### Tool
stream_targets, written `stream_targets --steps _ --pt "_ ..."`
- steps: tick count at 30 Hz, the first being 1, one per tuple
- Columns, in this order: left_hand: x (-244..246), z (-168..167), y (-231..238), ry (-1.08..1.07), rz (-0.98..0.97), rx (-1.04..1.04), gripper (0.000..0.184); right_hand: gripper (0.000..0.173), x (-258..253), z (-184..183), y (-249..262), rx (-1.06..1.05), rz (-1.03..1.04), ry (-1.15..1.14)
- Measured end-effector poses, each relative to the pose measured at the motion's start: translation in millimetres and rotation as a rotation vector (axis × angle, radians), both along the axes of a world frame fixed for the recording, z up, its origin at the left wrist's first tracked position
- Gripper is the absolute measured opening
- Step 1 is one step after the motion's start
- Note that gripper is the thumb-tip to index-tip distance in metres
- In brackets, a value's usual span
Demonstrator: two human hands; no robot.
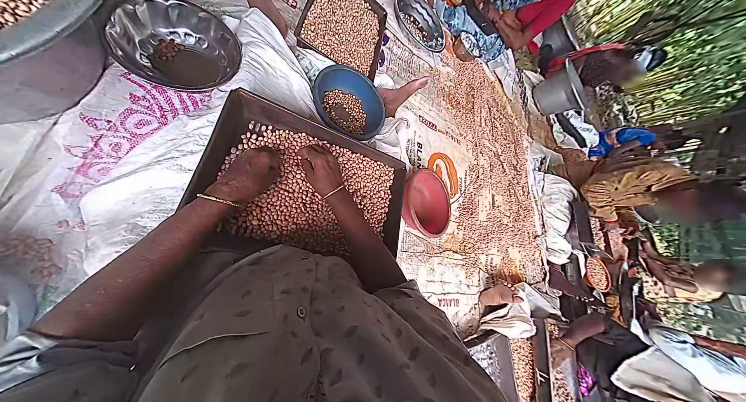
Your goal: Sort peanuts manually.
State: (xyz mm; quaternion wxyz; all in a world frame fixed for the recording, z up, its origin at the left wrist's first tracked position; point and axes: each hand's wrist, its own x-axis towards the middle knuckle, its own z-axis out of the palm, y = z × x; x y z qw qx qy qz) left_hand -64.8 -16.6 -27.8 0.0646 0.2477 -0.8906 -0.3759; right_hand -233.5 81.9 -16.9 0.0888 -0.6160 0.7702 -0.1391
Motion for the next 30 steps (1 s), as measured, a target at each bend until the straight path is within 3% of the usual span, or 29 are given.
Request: stream_targets --steps 5,10,13,15,16,18,20,22,26,28,30 --pt "2.9 1.6 -9.3 0.026 0.099 0.087 0.015 0.026 5.6 2.5 -4.5 0.119 -0.054 0.1" --pt "4.3 2.6 -10.7 0.059 0.149 0.2 0.017 0.022 10.9 -2.4 -6.6 0.056 -0.066 0.175" --pt "3.1 1.7 -11.0 0.28 0.344 0.719 0.012 0.021 -4.8 -6.7 -2.4 -0.084 -0.054 -0.027" --pt "0.9 9.5 -9.4 0.418 0.488 1.128 0.012 0.018 -22.1 -1.9 3.1 -0.262 -0.123 -0.399" --pt "-0.4 11.4 -8.5 0.433 0.523 1.193 0.015 0.017 -28.3 7.5 6.9 -0.312 -0.172 -0.61" --pt "-1.2 9.9 -4.5 0.331 0.472 1.117 0.017 0.014 -30.0 27.1 17.8 -0.324 -0.241 -0.957" --pt "-1.6 9.0 -1.5 0.134 0.303 0.898 0.019 0.018 -23.2 31.6 28.0 -0.243 -0.191 -1.063" --pt "-3.1 0.4 -0.3 0.067 0.168 0.648 0.019 0.018 -9.2 25.1 33.9 -0.131 -0.141 -0.903" --pt "-1.0 -6.2 -4.1 0.078 0.195 0.398 0.018 0.025 18.7 3.7 34.3 0.05 -0.092 -0.204" --pt "0.7 0.1 -4.5 0.029 0.225 0.324 0.019 0.027 25.6 4.8 27.0 0.162 -0.114 -0.094" --pt "-0.5 1.0 -4.4 -0.037 0.207 0.267 0.019 0.023 20.8 4.5 23.5 0.152 -0.138 -0.192"
